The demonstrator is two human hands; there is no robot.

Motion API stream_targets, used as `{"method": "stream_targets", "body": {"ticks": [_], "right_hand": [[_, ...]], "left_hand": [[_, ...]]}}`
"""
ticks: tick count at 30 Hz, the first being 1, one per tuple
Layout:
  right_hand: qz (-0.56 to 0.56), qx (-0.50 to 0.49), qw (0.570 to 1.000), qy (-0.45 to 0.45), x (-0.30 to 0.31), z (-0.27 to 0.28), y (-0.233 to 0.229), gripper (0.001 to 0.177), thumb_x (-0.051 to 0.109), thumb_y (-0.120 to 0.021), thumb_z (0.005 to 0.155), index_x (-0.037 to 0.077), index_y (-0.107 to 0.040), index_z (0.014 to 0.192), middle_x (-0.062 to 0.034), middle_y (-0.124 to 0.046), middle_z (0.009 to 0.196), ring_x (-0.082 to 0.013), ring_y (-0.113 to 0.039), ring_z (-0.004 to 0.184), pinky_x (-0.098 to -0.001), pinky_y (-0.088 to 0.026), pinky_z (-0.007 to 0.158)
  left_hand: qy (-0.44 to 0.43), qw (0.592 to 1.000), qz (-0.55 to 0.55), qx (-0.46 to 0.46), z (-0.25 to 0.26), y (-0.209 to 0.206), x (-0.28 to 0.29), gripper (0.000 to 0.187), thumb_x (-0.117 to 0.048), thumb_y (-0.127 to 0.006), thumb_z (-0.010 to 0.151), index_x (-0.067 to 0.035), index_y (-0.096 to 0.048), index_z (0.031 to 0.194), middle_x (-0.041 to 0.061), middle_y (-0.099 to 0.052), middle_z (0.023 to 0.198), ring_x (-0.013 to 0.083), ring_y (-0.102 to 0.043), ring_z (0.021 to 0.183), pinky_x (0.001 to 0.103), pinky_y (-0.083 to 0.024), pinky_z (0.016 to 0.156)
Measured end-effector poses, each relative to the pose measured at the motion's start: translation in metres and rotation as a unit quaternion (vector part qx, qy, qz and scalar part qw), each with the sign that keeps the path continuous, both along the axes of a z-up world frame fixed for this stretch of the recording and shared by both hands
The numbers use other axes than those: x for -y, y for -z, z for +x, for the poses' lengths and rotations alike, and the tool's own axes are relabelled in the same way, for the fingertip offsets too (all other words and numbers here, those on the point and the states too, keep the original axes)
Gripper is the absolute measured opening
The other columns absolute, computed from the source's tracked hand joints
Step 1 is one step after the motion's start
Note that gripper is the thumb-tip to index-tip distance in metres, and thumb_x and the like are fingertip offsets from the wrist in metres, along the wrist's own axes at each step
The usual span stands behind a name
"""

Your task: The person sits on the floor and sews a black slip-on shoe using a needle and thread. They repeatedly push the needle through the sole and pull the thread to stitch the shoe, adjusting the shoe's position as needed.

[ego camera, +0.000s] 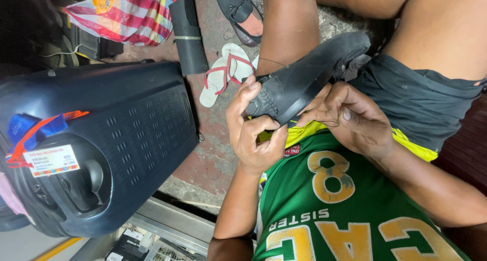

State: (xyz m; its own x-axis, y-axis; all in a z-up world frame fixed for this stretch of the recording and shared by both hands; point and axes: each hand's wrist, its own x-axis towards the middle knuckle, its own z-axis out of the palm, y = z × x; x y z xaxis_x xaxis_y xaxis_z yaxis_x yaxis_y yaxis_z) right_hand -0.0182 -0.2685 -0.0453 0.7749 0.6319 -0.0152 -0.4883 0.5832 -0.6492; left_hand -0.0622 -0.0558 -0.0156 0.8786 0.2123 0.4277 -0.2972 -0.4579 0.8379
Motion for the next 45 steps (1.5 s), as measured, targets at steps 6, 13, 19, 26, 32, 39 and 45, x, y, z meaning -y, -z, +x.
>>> {"method": "stream_targets", "body": {"ticks": [6,13,19,26,32,39,45], "right_hand": [[0.001,0.012,1.0,0.003,0.002,0.001,0.003,0.016,0.015,-0.048,0.113,-0.001,-0.053,0.113,-0.0178,-0.053,0.121,-0.037,-0.061,0.122,-0.0568,-0.048,0.114],[0.009,0.004,1.0,0.004,0.003,0.001,0.006,0.012,0.012,-0.047,0.112,0.0,-0.052,0.112,-0.021,-0.054,0.122,-0.0403,-0.063,0.125,-0.0527,-0.046,0.115],[0.004,0.025,1.0,0.001,0.003,0.001,0.004,0.013,0.014,-0.048,0.113,0.002,-0.052,0.112,-0.0192,-0.053,0.127,-0.0381,-0.062,0.129,-0.0529,-0.046,0.115],[-0.166,0.21,0.964,-0.005,0.003,0.013,-0.016,0.019,0.024,-0.045,0.111,0.007,-0.049,0.104,-0.014,-0.063,0.117,-0.0267,-0.056,0.117,-0.0434,-0.044,0.109],[-0.348,0.233,0.907,-0.034,-0.001,0.014,-0.029,0.012,0.016,-0.049,0.108,0.006,-0.051,0.103,-0.0048,-0.059,0.091,-0.0123,-0.059,0.081,-0.0287,-0.052,0.08],[-0.522,0.078,0.848,-0.053,-0.015,0.012,-0.038,0.014,0.017,-0.055,0.103,0.003,-0.054,0.104,-0.0039,-0.058,0.077,-0.0102,-0.054,0.064,-0.0276,-0.048,0.061],[-0.428,0.135,0.893,-0.035,-0.018,0.018,-0.04,0.016,0.012,-0.048,0.11,0.002,-0.059,0.102,-0.0012,-0.06,0.084,-0.0076,-0.058,0.076,-0.0241,-0.052,0.075]], "left_hand": [[-0.016,1.0,-0.02,-0.012,0.003,-0.004,0.003,0.047,0.002,-0.079,0.082,-0.008,-0.047,0.115,0.021,-0.051,0.146,0.0388,-0.057,0.138,0.046,-0.049,0.117],[-0.007,0.998,-0.01,-0.057,0.008,-0.014,0.003,0.064,-0.001,-0.076,0.082,-0.007,-0.044,0.136,0.022,-0.052,0.15,0.0347,-0.059,0.133,0.043,-0.049,0.116],[0.024,0.994,-0.074,-0.079,0.008,-0.017,0.003,0.065,-0.002,-0.075,0.081,-0.009,-0.046,0.138,0.02,-0.05,0.146,0.0303,-0.056,0.132,0.04,-0.046,0.112],[0.05,0.972,-0.222,-0.064,0.006,-0.006,0.01,0.061,-0.001,-0.077,0.087,-0.009,-0.044,0.137,0.016,-0.043,0.15,0.0267,-0.051,0.133,0.039,-0.044,0.116],[0.039,0.963,-0.257,-0.069,0.005,-0.002,0.012,0.063,0.001,-0.075,0.084,-0.008,-0.044,0.138,0.016,-0.041,0.15,0.0244,-0.046,0.134,0.038,-0.041,0.118],[0.015,0.988,-0.124,-0.087,0.006,-0.004,0.014,0.062,-0.004,-0.077,0.078,-0.007,-0.047,0.133,0.017,-0.046,0.146,0.026,-0.05,0.133,0.039,-0.042,0.117],[0.026,0.983,-0.172,-0.066,0.005,0.001,0.015,0.065,-0.004,-0.077,0.082,-0.01,-0.046,0.139,0.017,-0.045,0.148,0.0253,-0.049,0.131,0.037,-0.043,0.113]]}}
